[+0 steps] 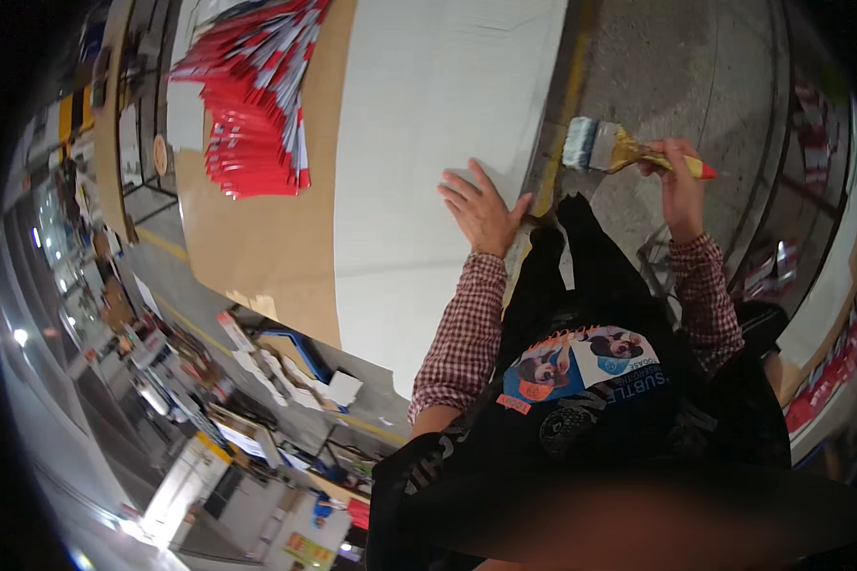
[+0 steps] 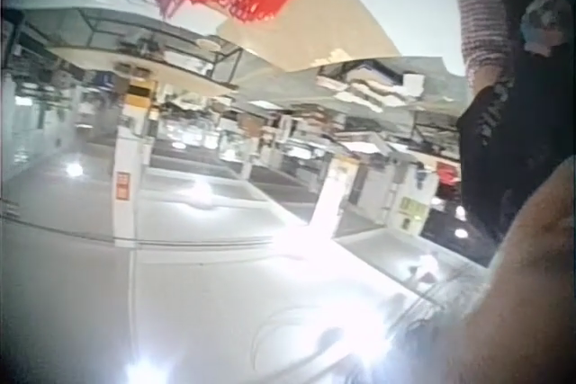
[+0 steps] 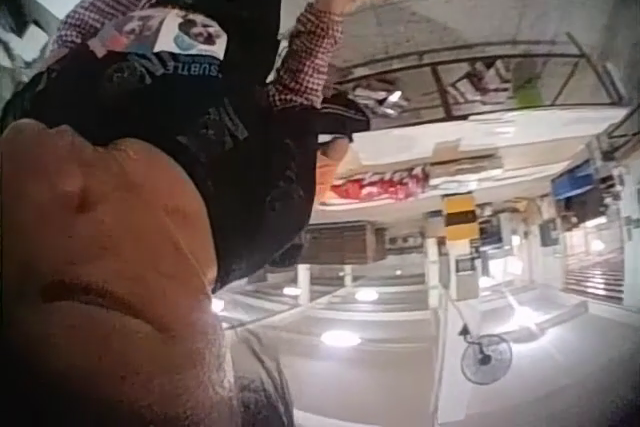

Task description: The recorder applies glue to the edge of a large white paper sheet using a brush.

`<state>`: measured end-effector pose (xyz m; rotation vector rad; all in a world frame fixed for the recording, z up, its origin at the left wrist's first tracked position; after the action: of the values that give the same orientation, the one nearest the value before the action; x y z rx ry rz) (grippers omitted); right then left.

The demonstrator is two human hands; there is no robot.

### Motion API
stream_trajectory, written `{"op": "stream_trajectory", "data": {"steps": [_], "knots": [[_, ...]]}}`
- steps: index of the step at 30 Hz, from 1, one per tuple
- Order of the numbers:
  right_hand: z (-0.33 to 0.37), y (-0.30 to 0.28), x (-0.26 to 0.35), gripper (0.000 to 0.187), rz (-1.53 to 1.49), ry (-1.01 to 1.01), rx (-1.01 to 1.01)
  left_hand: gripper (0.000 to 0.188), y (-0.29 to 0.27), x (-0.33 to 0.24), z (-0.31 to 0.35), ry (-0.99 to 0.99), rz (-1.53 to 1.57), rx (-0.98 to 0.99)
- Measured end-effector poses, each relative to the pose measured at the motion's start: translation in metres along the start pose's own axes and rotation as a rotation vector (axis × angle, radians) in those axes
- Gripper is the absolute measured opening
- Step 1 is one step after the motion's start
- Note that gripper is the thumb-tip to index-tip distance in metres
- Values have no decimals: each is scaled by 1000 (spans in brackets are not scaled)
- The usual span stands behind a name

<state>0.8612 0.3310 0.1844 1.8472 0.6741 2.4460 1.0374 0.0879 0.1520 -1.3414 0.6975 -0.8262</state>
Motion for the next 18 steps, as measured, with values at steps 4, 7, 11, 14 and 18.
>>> {"op": "stream_trajectory", "data": {"steps": [4,7,11,14,18], "knots": [[12,9,-17,17,102,-64,67,100,3,4,-6,32,56,57],[8,19,-26,15,113,-65,104,94,-3,8,-7,57,92,63],[2,26,-36,12,70,-116,69,89,-4,12,-8,118,90,65],[2,25,-45,10,64,-136,82,88,-2,16,-8,147,106,86],[13,34,-47,9,115,-197,156,90,4,12,-7,136,88,134]]}}
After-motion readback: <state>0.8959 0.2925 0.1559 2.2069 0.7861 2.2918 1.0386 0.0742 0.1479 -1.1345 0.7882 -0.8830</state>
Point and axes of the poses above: each hand's wrist, its own z-axis away from the middle knuckle, its own y-axis out of the palm, x = y × z, the point moved 9 cm from there along -z, towards the middle knuckle, and after that the axes turned 3 degrees about -y, right-handed, at the moved point
